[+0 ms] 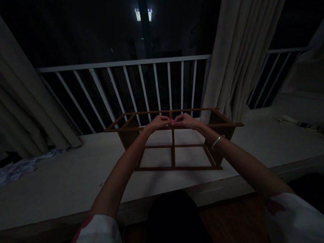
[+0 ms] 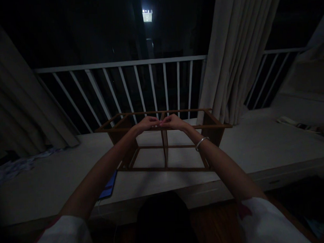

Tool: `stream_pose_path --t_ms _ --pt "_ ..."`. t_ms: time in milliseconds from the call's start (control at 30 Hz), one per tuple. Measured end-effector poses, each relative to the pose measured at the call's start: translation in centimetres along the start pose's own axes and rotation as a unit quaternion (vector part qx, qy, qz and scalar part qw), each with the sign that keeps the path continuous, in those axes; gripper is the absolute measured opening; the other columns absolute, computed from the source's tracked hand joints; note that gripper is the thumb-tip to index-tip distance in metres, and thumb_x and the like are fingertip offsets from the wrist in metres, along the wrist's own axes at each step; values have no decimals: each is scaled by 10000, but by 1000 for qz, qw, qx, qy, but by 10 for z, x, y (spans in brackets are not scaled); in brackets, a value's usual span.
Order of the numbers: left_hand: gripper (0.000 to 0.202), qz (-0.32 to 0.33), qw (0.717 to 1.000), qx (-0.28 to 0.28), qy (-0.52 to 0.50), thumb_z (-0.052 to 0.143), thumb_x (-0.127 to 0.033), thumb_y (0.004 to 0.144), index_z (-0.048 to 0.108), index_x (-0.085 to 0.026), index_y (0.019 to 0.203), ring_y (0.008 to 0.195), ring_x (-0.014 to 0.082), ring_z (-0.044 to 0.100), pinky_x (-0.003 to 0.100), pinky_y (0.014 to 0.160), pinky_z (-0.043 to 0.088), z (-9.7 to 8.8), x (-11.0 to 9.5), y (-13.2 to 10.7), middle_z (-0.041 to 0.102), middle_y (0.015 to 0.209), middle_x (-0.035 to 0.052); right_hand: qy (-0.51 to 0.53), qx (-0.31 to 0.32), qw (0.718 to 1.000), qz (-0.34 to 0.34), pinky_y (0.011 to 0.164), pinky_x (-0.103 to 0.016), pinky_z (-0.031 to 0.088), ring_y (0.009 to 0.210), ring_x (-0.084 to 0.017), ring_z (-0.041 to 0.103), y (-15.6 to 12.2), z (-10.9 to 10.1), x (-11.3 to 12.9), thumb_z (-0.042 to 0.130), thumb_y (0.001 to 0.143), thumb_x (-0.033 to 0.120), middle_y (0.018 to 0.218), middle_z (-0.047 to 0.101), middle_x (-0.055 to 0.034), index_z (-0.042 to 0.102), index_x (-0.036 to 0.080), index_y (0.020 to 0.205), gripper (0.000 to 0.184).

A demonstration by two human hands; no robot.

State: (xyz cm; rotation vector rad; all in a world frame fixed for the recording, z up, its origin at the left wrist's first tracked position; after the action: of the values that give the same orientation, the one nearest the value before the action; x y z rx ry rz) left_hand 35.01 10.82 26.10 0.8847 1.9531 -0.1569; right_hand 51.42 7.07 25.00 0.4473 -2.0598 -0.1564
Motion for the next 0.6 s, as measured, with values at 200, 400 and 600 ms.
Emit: stream_pose_path --t_ms 200,400,600 --pt "323 -8 1000 14 0 519 -415 587 581 -123 710 511 50 400 172 442 255 0 0 1 490 578 -13 -6 -8 1000 14 443 -191 297 496 -68 427 0 0 0 594 491 410 576 530 -11 596 89 712 390" --pt "343 -23 999 30 7 529 -424 568 589 -139 750 533 59 410 171 443 258 -1 4 3 505 618 -7 10 4 1000 -2 476 -187 322 546 -80 454 1 2 1 596 504 376 623 546 -21 590 90 732 366" --pt "355 -28 999 22 19 527 -446 561 595 -141 729 520 61 396 179 441 247 -2 5 3 518 625 -1 -8 6 1000 -6 459 -186 304 511 -68 425 -1 0 3 520 582 362 594 529 -11 592 95 723 311"
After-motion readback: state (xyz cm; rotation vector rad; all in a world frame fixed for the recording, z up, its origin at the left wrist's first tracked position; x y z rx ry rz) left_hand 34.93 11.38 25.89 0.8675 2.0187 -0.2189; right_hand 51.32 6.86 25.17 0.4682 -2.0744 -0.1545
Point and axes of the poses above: each hand's wrist, its own y-axis towards the middle knuckle, its own z-axis out of the palm, x = y × z, the point moved 1 cm from there along y, towards the middle knuckle
